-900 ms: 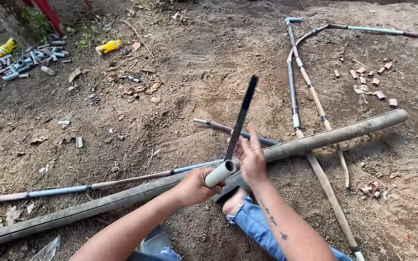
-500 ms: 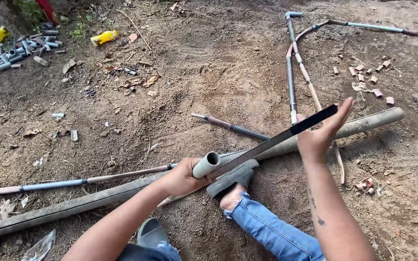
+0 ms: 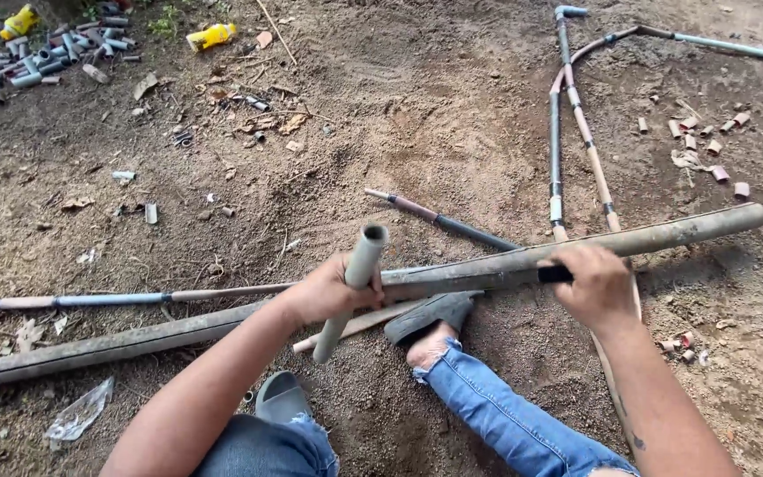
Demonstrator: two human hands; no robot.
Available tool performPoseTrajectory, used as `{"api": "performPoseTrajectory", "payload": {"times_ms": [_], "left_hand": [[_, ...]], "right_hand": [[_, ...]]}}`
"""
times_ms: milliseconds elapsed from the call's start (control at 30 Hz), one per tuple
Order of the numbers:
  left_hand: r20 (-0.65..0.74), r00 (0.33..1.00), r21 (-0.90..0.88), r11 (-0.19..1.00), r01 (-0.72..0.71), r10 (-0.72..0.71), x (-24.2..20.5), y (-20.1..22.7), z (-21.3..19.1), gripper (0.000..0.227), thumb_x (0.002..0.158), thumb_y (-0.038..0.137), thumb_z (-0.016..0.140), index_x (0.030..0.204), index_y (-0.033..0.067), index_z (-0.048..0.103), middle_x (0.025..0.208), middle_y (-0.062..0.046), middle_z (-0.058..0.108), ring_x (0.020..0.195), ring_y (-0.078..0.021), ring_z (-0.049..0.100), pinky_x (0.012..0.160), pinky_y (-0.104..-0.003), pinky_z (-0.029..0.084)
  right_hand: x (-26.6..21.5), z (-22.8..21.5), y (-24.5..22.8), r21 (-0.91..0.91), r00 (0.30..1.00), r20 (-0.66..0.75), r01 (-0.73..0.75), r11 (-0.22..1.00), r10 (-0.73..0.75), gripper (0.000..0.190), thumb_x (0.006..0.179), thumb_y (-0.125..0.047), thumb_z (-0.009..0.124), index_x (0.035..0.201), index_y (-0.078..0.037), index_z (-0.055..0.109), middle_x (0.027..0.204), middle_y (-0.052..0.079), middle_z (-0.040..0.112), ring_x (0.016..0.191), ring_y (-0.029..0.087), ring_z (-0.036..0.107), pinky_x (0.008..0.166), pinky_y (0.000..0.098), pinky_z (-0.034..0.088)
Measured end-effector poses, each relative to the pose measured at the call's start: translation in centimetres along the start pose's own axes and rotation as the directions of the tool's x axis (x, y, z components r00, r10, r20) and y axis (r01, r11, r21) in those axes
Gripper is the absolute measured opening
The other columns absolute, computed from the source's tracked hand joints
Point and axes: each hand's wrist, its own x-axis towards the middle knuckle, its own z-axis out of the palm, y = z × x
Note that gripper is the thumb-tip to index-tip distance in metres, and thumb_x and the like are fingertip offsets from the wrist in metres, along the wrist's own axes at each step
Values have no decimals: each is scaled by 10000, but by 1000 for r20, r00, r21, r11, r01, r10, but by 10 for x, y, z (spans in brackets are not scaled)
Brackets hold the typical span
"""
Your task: Sawing a PVC pipe using a handheld hacksaw blade while sitting on the ground in an outdoor area.
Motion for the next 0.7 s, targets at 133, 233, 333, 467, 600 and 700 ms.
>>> {"api": "performPoseTrajectory", "payload": {"times_ms": [133, 233, 333, 467, 600, 700], "left_hand": [[-394, 904, -252, 966, 66, -164, 1, 12, -18, 135, 962, 120, 732, 1016, 42, 636, 823, -88, 642, 658, -164, 581, 631, -318, 574], [-573, 795, -439, 893, -95, -197, -2, -1, -40, 415, 1021, 433, 624, 1226, 74, 662, 898, -42, 550, 625, -130, 544, 641, -295, 538], [-606, 784, -475, 853, -217, -138, -10, 4, -47, 539, 1060, 567, 434, 1277, 100, 592, 807, -31, 548, 565, -156, 569, 563, -322, 528], [-569, 813, -404, 904, -142, -127, -19, 33, -39, 394, 1092, 423, 366, 1242, 88, 511, 768, -71, 587, 600, -203, 590, 598, -365, 537], [-390, 897, -416, 909, 29, -207, -16, 23, -29, 467, 1107, 418, 366, 1196, 26, 604, 815, -117, 652, 682, -225, 640, 672, -396, 547], [-411, 876, -337, 935, 111, -252, -18, 33, -15, 519, 1087, 445, 373, 1178, 26, 667, 795, -109, 673, 678, -195, 647, 605, -335, 527]], "right_hand": [[-42, 35, -48, -29, 818, 504, -306, 952, 278, 174, 995, -225, 627, 1081, -290, 764, 912, -87, 845, 688, 98, 756, 630, 283, 603], [-83, 65, -91, 178, 528, 797, -670, 720, 294, 857, 896, -761, 406, 1500, -178, 580, 1488, 103, 668, 1357, 266, 673, 1119, 485, 587], [-120, 90, -130, 657, 670, 739, -740, 146, 71, 477, 1102, -398, 425, 1191, -115, 799, 531, -9, 545, 471, 140, 482, 450, 315, 383], [-125, 74, -168, 639, 716, 685, -680, -359, -136, 683, 1052, -520, 442, 1322, 53, 699, 572, 37, 568, 438, 94, 381, 418, 261, 242], [-115, 54, -177, 628, 758, 619, -634, -451, -204, 836, 1045, -616, 358, 1352, 89, 686, 570, 56, 568, 405, 79, 338, 402, 241, 221], [-114, 52, -176, 612, 771, 615, -599, -516, -166, 781, 1086, -534, 348, 1400, 115, 648, 604, 79, 597, 416, 85, 358, 394, 233, 263]]}}
